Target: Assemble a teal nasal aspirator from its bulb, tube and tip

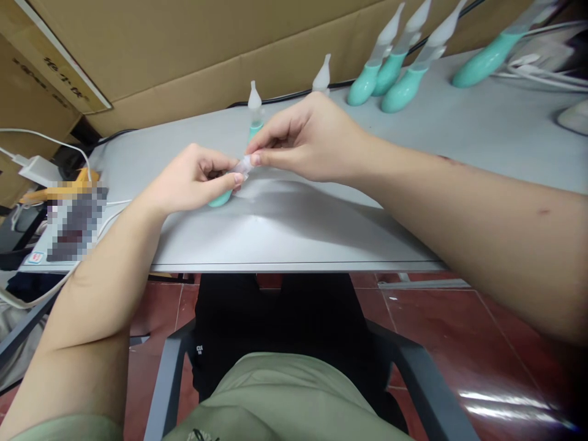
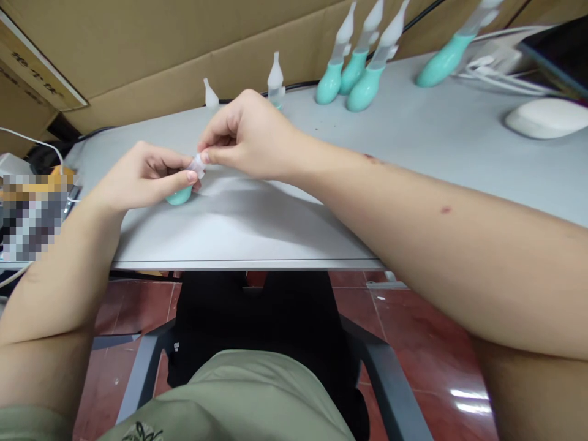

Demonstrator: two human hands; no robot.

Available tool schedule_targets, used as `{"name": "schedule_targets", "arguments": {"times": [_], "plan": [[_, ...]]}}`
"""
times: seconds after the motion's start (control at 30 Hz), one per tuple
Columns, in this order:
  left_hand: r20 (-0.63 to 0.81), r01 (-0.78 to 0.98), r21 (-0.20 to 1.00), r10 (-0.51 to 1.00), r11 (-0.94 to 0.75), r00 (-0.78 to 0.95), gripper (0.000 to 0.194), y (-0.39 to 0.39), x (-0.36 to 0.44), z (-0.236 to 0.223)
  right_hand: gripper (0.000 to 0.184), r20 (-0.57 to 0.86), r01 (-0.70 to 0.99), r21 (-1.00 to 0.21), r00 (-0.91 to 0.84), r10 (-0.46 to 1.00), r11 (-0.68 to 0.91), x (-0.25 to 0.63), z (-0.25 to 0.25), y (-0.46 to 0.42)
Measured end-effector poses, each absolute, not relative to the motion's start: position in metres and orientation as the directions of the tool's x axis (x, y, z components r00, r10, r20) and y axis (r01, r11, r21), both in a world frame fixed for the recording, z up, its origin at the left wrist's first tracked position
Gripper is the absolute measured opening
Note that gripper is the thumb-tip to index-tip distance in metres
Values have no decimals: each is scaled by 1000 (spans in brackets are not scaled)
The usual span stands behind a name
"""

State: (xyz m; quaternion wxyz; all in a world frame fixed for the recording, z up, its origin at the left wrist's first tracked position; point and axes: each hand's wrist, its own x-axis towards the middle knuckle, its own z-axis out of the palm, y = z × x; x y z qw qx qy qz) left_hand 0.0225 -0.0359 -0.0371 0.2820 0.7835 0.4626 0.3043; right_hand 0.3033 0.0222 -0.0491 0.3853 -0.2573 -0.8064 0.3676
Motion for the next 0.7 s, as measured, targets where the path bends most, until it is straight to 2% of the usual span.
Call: {"name": "schedule_targets", "arguments": {"times": [0.13,0.3,0.43,0.57,0.7], "plan": [[133,591,692,878,-415,460,38,-32,19,-35,14,445,136,-754,-614,653,642,307,-49,26],[166,599,679,884,-424,437,43,-33,20,-33,9,448,89,-781,-609,654,619,305,-54,27],[207,578,685,879,-443,429,39,-32,24,-36,5,469,-11,-825,-569,675,564,302,-60,25],[259,503,735,874,-455,412,36,-33,34,-40,10,528,-145,-829,-523,669,540,298,-64,26],[314,484,735,871,-475,378,45,-35,41,-44,14,473,-124,-867,-508,720,482,295,-63,26]]}}
